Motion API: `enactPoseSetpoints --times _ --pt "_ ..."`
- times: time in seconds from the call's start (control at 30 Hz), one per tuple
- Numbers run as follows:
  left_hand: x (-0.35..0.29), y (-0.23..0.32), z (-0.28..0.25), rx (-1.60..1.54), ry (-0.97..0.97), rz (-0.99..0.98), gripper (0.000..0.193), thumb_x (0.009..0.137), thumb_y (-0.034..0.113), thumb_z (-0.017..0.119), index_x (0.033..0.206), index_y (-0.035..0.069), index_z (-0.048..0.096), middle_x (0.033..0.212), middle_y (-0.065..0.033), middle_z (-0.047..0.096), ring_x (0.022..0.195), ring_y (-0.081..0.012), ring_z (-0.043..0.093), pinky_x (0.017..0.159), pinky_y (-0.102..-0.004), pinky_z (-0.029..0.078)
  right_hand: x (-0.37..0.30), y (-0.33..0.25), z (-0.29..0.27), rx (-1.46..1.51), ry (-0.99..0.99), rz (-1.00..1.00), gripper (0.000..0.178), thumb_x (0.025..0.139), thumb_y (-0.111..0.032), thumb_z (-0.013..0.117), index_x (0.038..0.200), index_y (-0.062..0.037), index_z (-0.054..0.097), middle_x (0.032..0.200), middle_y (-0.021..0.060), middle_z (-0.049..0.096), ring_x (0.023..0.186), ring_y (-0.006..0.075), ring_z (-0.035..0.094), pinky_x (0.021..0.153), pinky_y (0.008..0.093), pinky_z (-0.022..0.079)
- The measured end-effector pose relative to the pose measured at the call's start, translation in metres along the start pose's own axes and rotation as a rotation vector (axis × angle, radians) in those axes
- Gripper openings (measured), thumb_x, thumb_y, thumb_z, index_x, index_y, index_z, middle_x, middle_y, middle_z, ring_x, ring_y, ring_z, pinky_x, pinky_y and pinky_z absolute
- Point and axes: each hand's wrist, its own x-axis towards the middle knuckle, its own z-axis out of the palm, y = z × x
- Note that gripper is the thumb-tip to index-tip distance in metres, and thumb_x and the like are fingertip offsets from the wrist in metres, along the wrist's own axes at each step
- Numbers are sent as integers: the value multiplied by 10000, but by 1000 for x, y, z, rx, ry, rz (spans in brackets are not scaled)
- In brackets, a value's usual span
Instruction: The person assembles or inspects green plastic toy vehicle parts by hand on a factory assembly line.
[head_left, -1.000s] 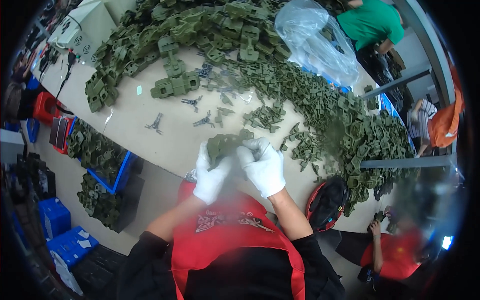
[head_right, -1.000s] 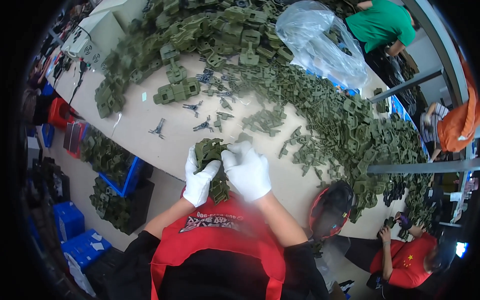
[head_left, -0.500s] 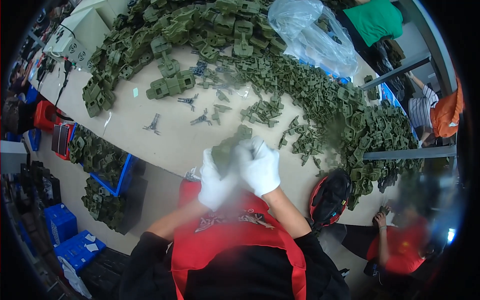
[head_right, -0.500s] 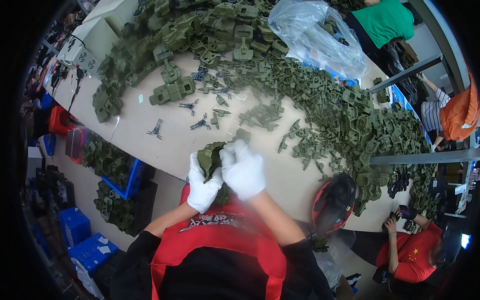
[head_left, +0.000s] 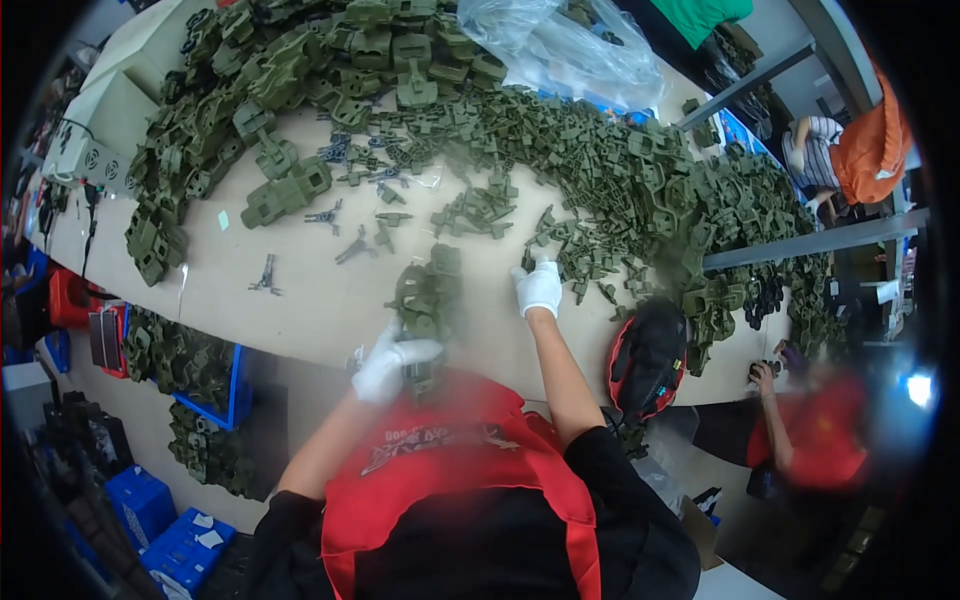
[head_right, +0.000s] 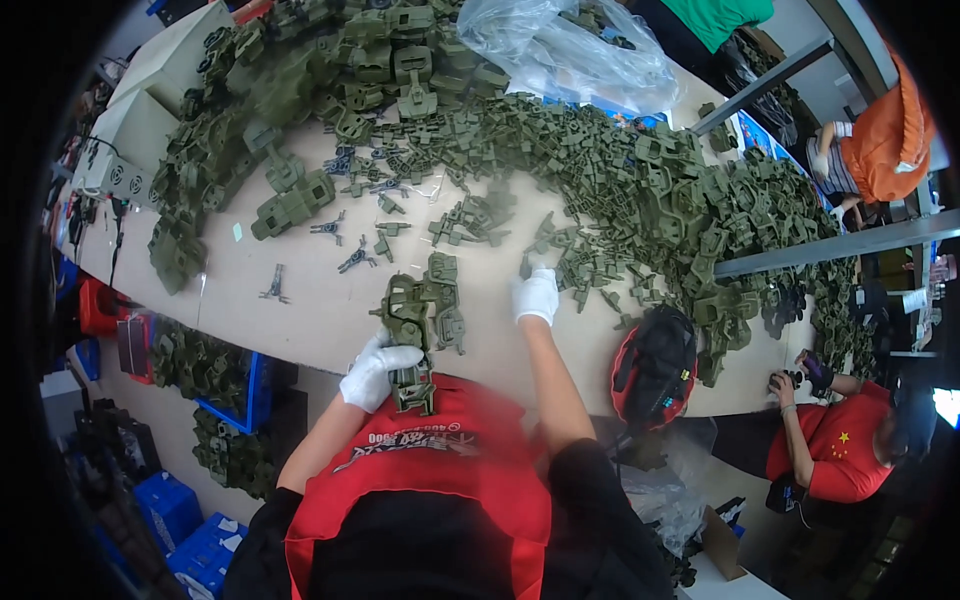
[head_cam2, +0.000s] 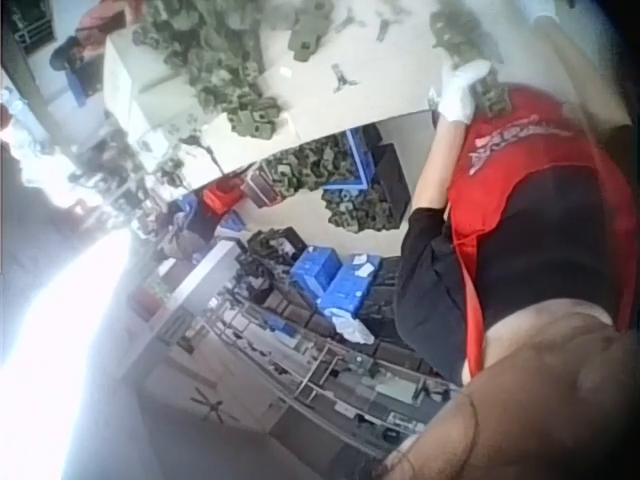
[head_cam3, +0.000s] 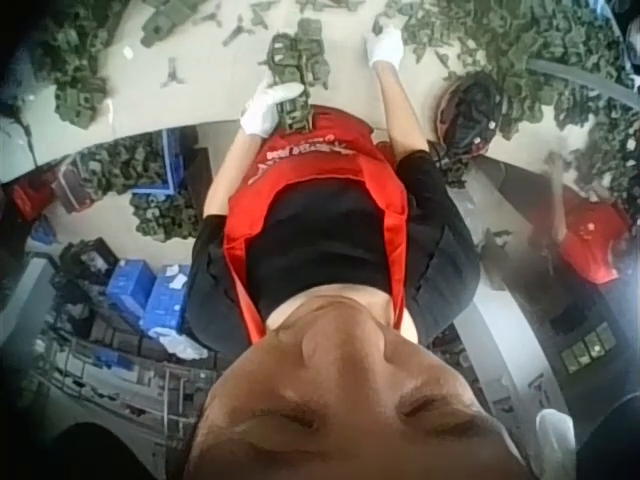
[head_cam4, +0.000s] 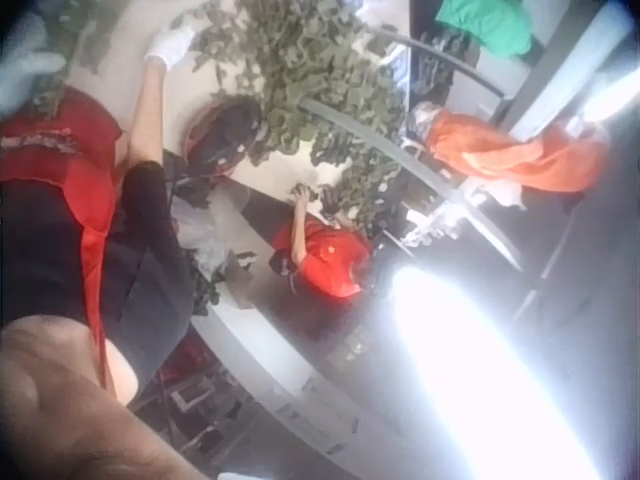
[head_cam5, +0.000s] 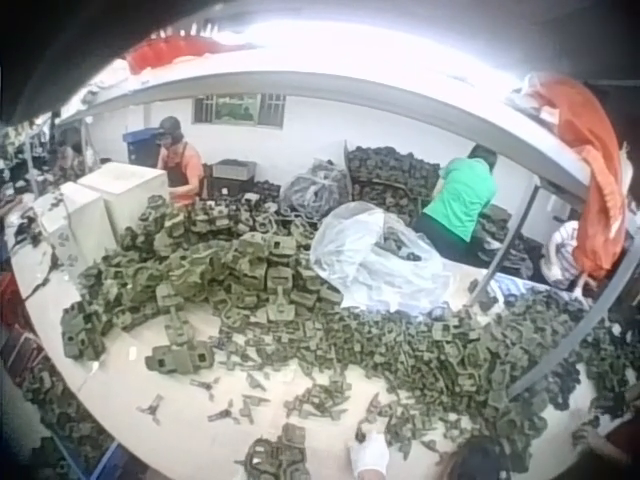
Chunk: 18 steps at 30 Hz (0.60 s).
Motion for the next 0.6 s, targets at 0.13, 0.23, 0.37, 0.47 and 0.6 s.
enactPoseSetpoints --times 0.13,0.23,0.37,0.47,0.6 --pt "10 27 -2 -235 136 -7 276 740 65 619 1011 24 586 855 -93 632 732 -223 632 637 -371 545 -3 -8 -18 460 -313 -85 360 820 -189 670 1168 -105 637 1026 128 674 886 269 630 788 362 510" --pt "18 35 -9 -301 251 260 260 758 69 606 1014 27 586 841 -90 626 730 -219 632 642 -359 546 -61 -52 -83 650 -591 -546 382 858 -95 647 1237 -124 615 897 13 675 689 130 581 677 273 516" --pt "9 44 1 -294 219 347 238 787 85 621 1015 26 586 863 -84 626 761 -195 635 676 -326 534 -118 -96 -125 504 -640 -518 297 844 -175 680 1114 -63 626 993 95 687 791 226 662 719 335 539" --pt "4 39 6 -197 191 421 222 801 51 607 1019 17 582 871 -78 626 774 -189 640 711 -318 526 -130 -106 -122 407 -584 -469 258 833 -218 688 1020 -62 601 1003 143 682 836 303 680 711 390 545" --pt "-1 31 3 -88 205 511 231 815 45 623 1044 19 599 907 -54 634 796 -163 619 725 -304 502 -147 -109 -106 359 -128 -768 192 831 -219 689 912 -97 565 851 116 655 691 336 638 605 441 520"
